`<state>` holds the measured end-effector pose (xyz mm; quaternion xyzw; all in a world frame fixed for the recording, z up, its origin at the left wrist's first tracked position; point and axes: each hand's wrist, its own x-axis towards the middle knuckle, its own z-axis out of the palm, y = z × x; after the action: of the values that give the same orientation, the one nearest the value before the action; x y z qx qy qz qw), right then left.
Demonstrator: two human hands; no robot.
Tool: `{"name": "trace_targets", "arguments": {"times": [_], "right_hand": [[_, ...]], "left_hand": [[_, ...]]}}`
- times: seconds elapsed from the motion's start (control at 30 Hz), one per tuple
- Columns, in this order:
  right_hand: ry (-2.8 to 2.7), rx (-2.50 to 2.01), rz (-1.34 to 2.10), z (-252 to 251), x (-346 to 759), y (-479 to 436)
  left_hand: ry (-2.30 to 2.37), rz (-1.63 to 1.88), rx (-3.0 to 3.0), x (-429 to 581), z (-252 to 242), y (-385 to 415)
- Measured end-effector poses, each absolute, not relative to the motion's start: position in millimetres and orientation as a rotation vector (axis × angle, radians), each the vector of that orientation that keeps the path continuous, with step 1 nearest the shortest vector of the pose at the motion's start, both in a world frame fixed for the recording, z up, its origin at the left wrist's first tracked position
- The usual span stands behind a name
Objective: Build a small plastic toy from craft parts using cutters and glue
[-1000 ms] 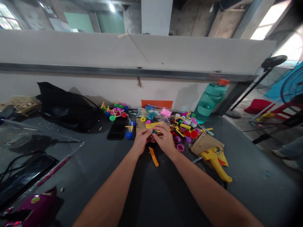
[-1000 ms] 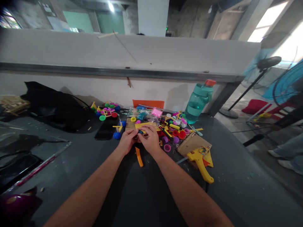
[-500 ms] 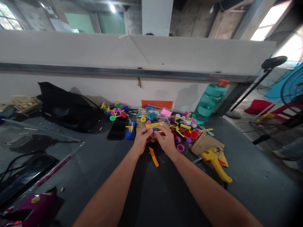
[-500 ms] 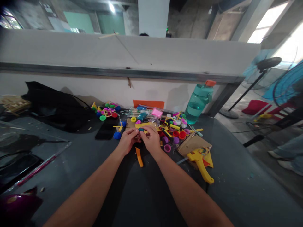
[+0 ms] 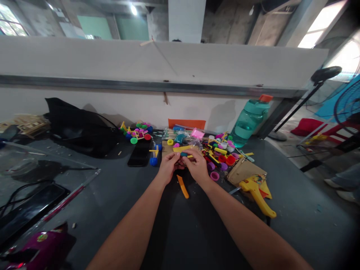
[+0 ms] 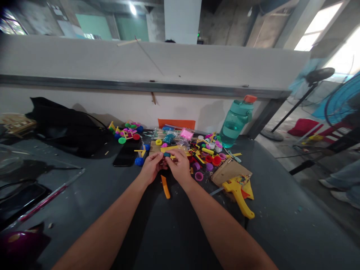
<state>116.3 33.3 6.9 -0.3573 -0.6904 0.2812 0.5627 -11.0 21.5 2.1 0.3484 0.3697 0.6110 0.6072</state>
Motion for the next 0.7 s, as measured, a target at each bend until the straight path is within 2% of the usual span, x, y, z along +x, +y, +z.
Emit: {"name": "trace_targets", "arguments": {"times": [0.7], "right_hand": [[-1.596,-0.837,0.686,5.4,116.4,33.3]], "left_hand": [[0.861,1.414,0.779,-11.6,3.6,21.0]]}}
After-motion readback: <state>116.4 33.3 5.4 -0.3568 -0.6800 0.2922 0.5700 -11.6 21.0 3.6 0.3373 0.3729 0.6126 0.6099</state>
